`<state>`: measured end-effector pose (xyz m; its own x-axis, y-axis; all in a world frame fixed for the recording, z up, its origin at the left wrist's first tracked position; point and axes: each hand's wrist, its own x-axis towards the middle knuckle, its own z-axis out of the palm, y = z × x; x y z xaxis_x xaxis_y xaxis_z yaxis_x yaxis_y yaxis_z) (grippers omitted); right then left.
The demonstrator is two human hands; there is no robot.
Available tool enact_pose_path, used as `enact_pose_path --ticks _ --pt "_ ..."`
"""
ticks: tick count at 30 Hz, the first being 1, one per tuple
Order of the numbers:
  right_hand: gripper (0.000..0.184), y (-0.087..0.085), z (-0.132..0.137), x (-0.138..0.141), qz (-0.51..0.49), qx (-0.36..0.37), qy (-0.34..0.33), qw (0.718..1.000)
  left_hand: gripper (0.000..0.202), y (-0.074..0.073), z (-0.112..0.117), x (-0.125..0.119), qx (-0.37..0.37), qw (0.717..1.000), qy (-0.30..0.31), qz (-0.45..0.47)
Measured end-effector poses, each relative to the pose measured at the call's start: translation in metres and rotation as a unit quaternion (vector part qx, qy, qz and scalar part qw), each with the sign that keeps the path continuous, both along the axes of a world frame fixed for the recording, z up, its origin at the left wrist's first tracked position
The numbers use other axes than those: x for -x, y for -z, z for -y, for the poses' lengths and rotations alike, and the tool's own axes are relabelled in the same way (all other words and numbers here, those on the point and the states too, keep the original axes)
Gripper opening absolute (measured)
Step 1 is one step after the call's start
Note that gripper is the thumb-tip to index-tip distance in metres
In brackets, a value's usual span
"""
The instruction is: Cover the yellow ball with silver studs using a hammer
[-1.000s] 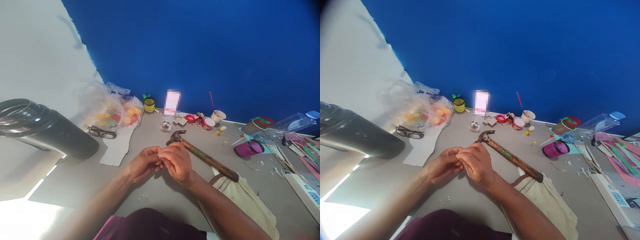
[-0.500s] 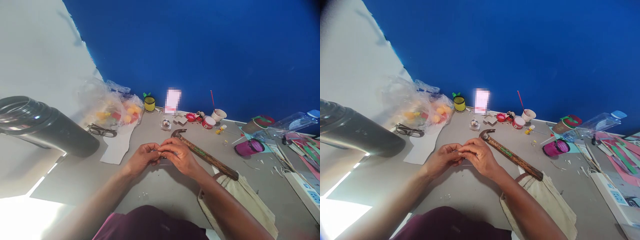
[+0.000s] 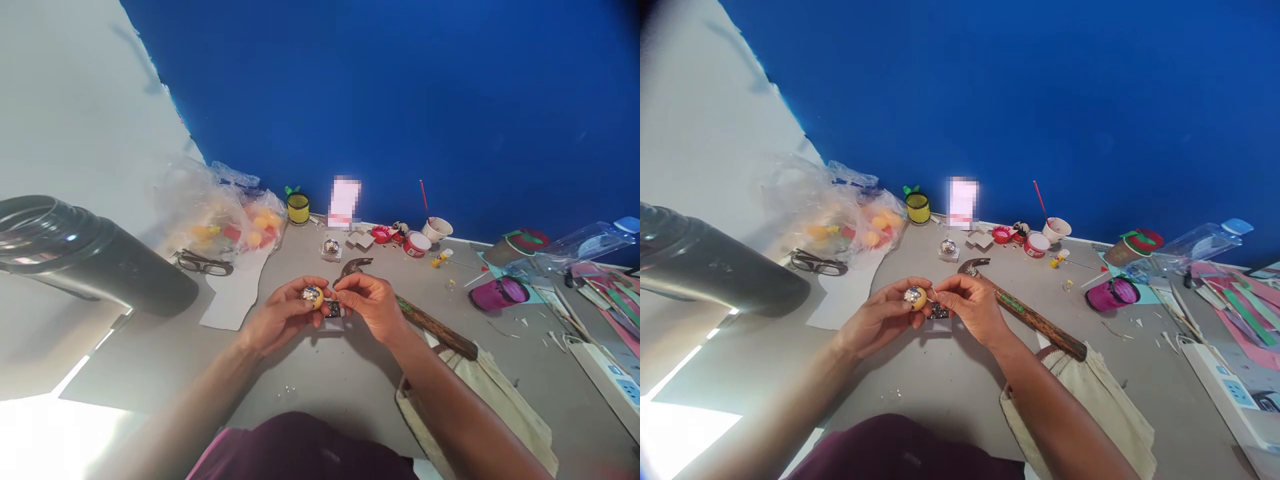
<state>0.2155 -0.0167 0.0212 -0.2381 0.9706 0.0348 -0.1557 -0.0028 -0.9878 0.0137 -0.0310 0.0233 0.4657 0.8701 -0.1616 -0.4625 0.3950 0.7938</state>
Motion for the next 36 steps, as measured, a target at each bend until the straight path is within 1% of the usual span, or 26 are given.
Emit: enact_pose_path --ticks 2,5,7,12,17,21,25,27,30,36 --pt "0.024 0.0 0.0 0.001 -0.037 0.028 -0.018 0.999 0.034 0.002 0.001 0.0 -0.045 0.998 -0.015 -0.045" --pt "0.025 -0.001 0.0 0.003 -0.069 0.055 -0.035 0.995 0.035 0.005 0.003 0.001 -0.121 0.986 -0.036 -0.11" --pt "0.025 -0.002 0.0 0.004 -0.078 0.061 -0.042 0.994 0.035 0.006 0.004 0.001 -0.14 0.98 -0.039 -0.132" --pt "0.025 -0.002 -0.001 0.004 -0.064 0.054 -0.037 0.996 0.048 0.005 0.004 0.001 -0.143 0.976 -0.058 -0.151" --pt "0.025 -0.003 0.0 0.004 -0.024 0.061 -0.03 0.997 0.041 0.001 0.005 -0.002 -0.163 0.959 -0.066 -0.221" --pt "0.02 -0.004 0.002 0.005 -0.009 0.054 -0.041 0.998 0.055 -0.005 0.007 -0.008 -0.149 0.959 -0.072 -0.231" --pt "0.018 -0.001 0.002 0.005 0.013 0.051 -0.036 0.998 0.047 -0.009 0.01 -0.01 -0.15 0.941 -0.066 -0.296" --pt "0.018 0.001 0.002 0.004 0.018 0.051 -0.037 0.998 0.047 -0.01 0.011 -0.01 -0.151 0.943 -0.052 -0.293" --pt "0.02 0.001 0.001 0.003 0.016 0.05 -0.04 0.998 0.049 -0.008 0.012 -0.01 -0.147 0.955 -0.036 -0.255" --pt "0.022 -0.003 0.001 0.003 -0.008 0.049 -0.043 0.998 0.047 -0.001 0.008 -0.006 -0.126 0.969 -0.05 -0.207"
